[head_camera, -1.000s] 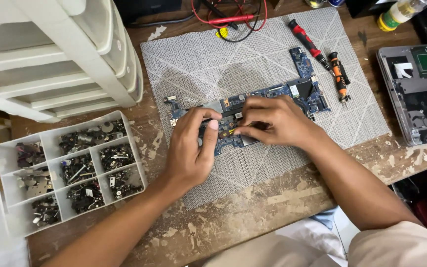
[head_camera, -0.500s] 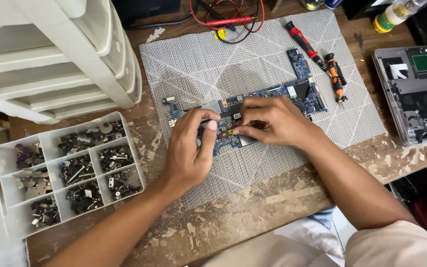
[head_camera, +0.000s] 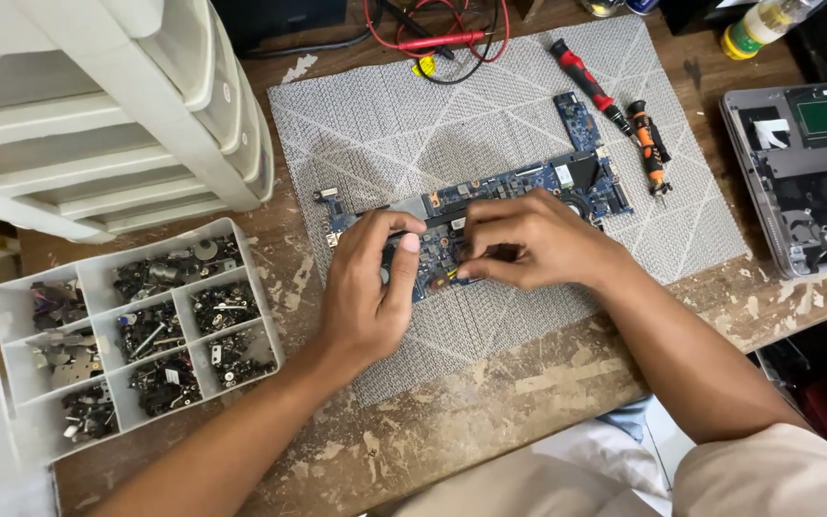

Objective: Disassembling a laptop motherboard by removing screws with a screwdriver and disconnecting internal ribbon cables.

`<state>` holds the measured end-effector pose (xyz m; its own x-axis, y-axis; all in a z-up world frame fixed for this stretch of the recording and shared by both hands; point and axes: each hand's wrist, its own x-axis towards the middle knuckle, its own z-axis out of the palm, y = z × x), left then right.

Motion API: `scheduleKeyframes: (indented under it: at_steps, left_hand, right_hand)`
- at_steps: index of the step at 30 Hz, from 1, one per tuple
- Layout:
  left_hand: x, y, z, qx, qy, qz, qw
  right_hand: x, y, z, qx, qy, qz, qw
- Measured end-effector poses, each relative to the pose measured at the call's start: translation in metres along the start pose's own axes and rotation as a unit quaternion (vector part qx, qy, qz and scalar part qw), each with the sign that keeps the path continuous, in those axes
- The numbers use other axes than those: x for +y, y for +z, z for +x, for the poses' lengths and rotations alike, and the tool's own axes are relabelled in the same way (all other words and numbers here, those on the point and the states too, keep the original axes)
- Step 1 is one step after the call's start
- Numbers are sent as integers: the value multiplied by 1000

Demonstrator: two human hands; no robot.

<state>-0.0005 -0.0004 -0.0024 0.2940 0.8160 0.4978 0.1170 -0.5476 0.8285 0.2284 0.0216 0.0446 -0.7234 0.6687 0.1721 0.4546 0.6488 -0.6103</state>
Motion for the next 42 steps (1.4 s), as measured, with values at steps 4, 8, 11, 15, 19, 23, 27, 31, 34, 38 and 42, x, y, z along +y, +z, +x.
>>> scheduleKeyframes:
  at_steps: [4,8,11,15,19,23,27,31,34,38,42]
  left_hand:
    - [-1,1,0,2,0,6,1000]
    - [-2,2,0,1,1,5,1000]
    - [-2,2,-1,-1,-1,6,1000]
    - [2,-1,0,-4,-3,7,1000]
    - [4,-1,2,-1,-3,8,1000]
    - [3,-2,0,0,-4,12,1000]
    - [5,-2,1,-3,-13,8,1000]
    - [6,-2,0,-3,-14,13,1000]
    - [4,-1,1,0,-9,8,1000]
    - [0,0,-1,-1,-15,12,1000]
    - [1,0,0,-2,-13,14,1000]
  right_hand:
    - [5,-1,2,44,0,22,999]
    - [-3,-3,6,36,-2,-49,998]
    - [-9,-5,5,6,5,-31,1000]
    - [1,0,-3,6,-8,-2,1000]
    - [6,-1,2,56,9,2,998]
    - [-5,-4,7,25,-4,-31,999]
    - [2,-1,-1,-6,-14,-8,1000]
    - [7,-2,-2,46,-13,9,999]
    - [6,-5,4,44,-26,-45,998]
    - [10,-6,4,32,1,-38,999]
    - [4,-17,6,30,7,-38,999]
